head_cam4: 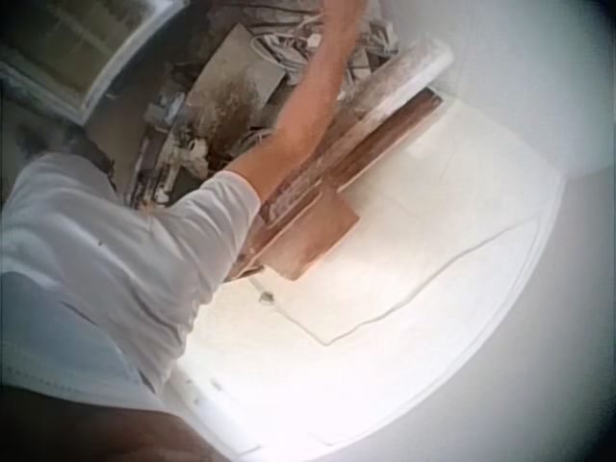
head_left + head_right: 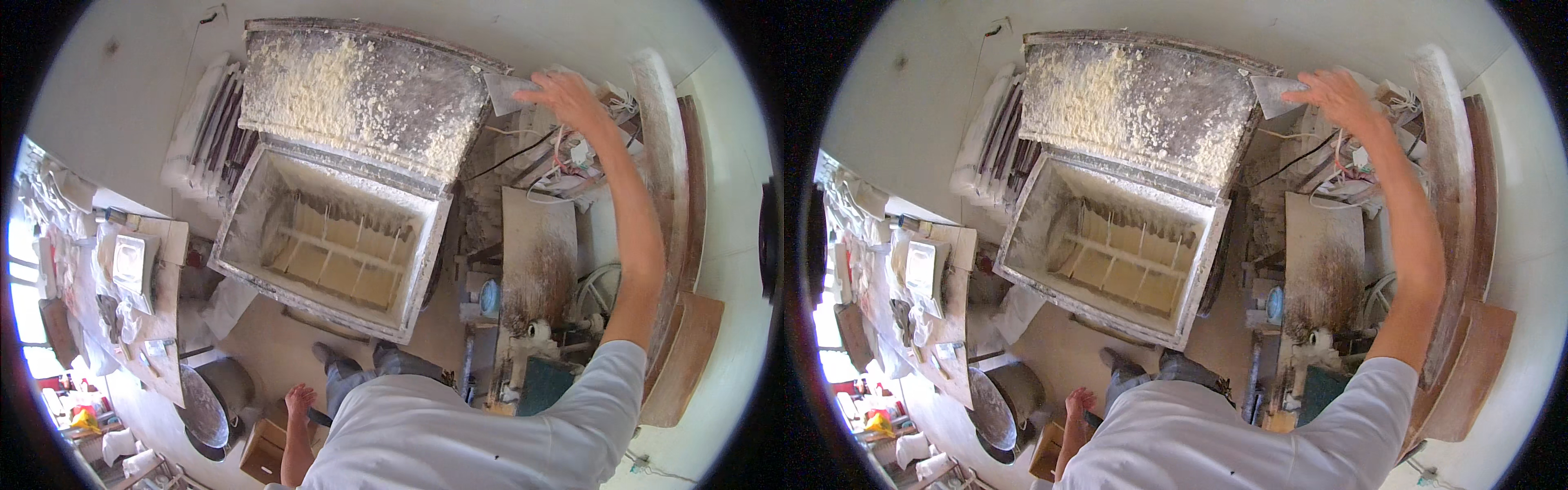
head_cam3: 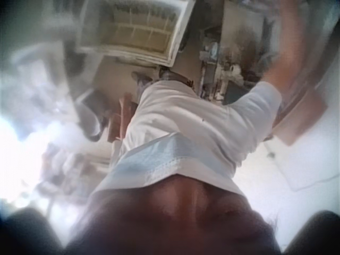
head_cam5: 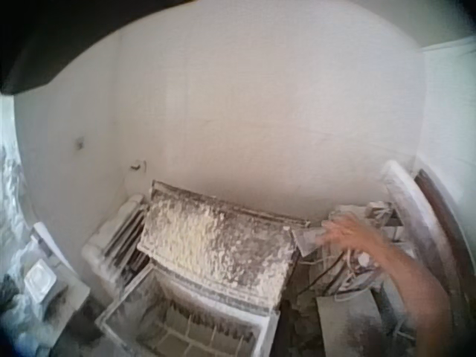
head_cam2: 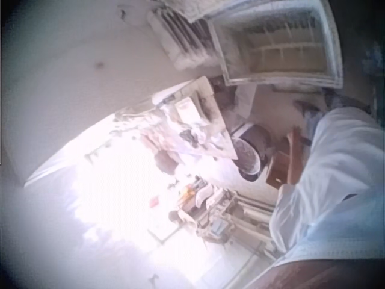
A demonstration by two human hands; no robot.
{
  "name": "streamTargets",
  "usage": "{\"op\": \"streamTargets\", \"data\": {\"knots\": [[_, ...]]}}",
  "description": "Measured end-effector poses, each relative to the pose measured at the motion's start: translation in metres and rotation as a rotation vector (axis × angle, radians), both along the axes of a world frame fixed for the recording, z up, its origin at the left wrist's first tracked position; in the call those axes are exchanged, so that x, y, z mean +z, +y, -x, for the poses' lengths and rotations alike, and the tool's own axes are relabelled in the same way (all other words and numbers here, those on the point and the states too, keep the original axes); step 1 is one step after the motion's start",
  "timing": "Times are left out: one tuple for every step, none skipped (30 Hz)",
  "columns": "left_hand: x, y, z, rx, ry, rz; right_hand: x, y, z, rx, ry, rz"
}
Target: The person scrapes residue from a metal mold using a scraper, then walks to a nearby table to retrieve a folded sheet of dough. They return to the mold and continue scraping the interior and edges, then place the scraper on a wooden board and walk toward a dough sheeter.
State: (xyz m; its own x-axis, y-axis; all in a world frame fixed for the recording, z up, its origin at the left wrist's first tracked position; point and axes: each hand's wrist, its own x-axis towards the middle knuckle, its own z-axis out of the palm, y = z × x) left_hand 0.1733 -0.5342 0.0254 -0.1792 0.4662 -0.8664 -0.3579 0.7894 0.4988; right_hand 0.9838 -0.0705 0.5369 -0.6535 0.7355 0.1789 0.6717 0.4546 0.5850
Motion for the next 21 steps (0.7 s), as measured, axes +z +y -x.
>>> {"op": "streamTargets", "data": {"knots": [[-0.001,0.003,-0.003,-0.033,-0.010,-0.051,0.002,0.010,0.001,-0.008,-0.080,0.044],[-0.003,0.006,-0.006,-0.057,0.021,-0.033,0.004,0.017,0.003,0.039,-0.073,0.074],[-0.004,0.005,-0.008,-0.090,0.071,0.015,0.004,0.023,0.007,0.075,-0.062,0.100],[-0.007,0.004,-0.008,-0.068,0.025,-0.033,0.001,0.025,0.013,0.113,-0.052,0.127],[-0.011,0.003,-0.008,-0.054,-0.003,-0.053,-0.004,0.025,0.019,0.083,-0.078,0.158],[-0.015,0.001,-0.008,-0.047,0.020,-0.003,-0.011,0.024,0.027,0.051,-0.104,0.187],[-0.018,-0.003,-0.008,-0.034,-0.042,-0.046,-0.019,0.021,0.035,0.020,-0.114,0.185],[-0.021,-0.007,-0.007,-0.029,-0.051,-0.021,-0.027,0.017,0.042,0.039,-0.123,0.240],[-0.023,-0.010,-0.006,-0.035,-0.018,0.060,-0.039,0.013,0.052,0.059,-0.113,0.267],[-0.024,-0.014,-0.004,-0.034,-0.054,0.000,-0.049,0.008,0.061,0.090,-0.096,0.314],[-0.026,-0.017,-0.003,-0.040,-0.048,-0.006,-0.056,0.003,0.068,0.091,-0.085,0.337],[-0.026,-0.020,-0.002,-0.049,-0.005,0.065,-0.062,-0.002,0.073,0.073,-0.056,0.298],[-0.026,-0.022,-0.001,-0.027,-0.043,-0.006,-0.068,-0.010,0.079,0.058,-0.023,0.291],[-0.025,-0.023,0.000,-0.009,-0.042,-0.002,-0.073,-0.017,0.084,0.034,0.016,0.282],[-0.023,-0.024,0.001,0.007,0.004,0.061,-0.079,-0.025,0.089,-0.018,0.004,0.310],[-0.022,-0.024,0.002,0.010,-0.017,0.011,-0.085,-0.034,0.093,-0.081,-0.002,0.334],[-0.020,-0.024,0.002,0.010,0.008,0.020,-0.092,-0.042,0.098,-0.128,-0.005,0.336],[-0.018,-0.023,0.002,0.002,0.068,0.093,-0.099,-0.050,0.103,-0.160,0.025,0.334],[-0.016,-0.022,0.002,0.010,0.047,0.049,-0.108,-0.056,0.109,-0.176,0.059,0.311],[-0.013,-0.020,0.001,0.011,0.063,0.070,-0.117,-0.061,0.116,-0.189,0.098,0.310],[-0.012,-0.018,0.001,0.000,0.100,0.116,-0.123,-0.064,0.122,-0.239,0.091,0.299]]}}
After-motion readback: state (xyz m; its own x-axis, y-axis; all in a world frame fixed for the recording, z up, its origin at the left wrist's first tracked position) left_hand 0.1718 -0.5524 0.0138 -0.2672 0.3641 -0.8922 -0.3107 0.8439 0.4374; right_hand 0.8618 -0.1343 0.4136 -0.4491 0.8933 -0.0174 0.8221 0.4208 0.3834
